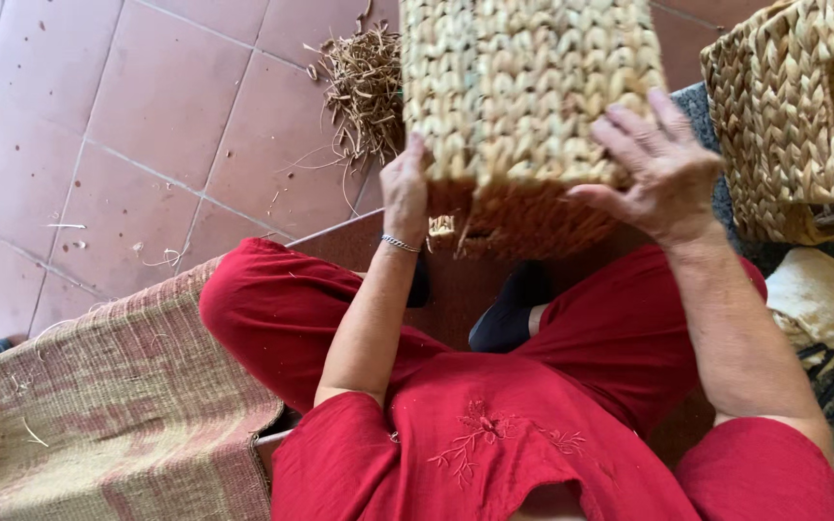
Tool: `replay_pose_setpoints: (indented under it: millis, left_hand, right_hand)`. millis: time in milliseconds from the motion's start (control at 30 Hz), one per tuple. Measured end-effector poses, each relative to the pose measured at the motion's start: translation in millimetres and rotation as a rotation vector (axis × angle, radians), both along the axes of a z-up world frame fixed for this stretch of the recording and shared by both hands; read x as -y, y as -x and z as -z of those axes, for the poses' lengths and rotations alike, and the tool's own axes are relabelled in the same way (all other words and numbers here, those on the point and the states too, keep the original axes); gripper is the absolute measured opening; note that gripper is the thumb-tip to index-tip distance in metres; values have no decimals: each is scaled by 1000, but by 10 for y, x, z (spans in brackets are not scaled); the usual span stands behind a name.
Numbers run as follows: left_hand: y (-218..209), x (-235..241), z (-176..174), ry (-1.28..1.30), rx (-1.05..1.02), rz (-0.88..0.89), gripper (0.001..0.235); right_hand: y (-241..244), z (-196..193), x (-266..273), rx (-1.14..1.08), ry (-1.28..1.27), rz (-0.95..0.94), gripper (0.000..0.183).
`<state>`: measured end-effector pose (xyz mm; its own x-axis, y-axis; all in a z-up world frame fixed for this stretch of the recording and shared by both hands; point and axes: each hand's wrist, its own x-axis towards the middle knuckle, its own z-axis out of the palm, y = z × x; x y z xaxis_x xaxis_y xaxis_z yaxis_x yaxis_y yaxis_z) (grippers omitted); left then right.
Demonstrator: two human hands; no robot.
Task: The person trims excess woven material from the edges of rectangular baskets using shears. They rotate the baskets to access different sides, cut protruding strands, and occasionally inspect the interior and exterior surfaces.
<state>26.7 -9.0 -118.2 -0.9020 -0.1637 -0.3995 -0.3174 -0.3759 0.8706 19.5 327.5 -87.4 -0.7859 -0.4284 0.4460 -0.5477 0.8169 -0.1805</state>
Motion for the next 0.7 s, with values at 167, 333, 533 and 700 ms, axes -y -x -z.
replay_pose_setpoints:
  millis: [167,333,533,700]
  left_hand:
    - [65,71,955,69,-192,437,69]
    - [-3,2,943,351,-398,473,43]
    - [130,-145,484,317,-170,299,43]
    - [605,-410,441,98,-188,185,49]
  right_hand:
    - [447,56,-493,-43,135,-103,87]
    - [719,220,-436,-73,67,-95,86]
    - [1152,328,-535,-113,184,-215,85]
    - [1634,403,-680,81,169,-75,84]
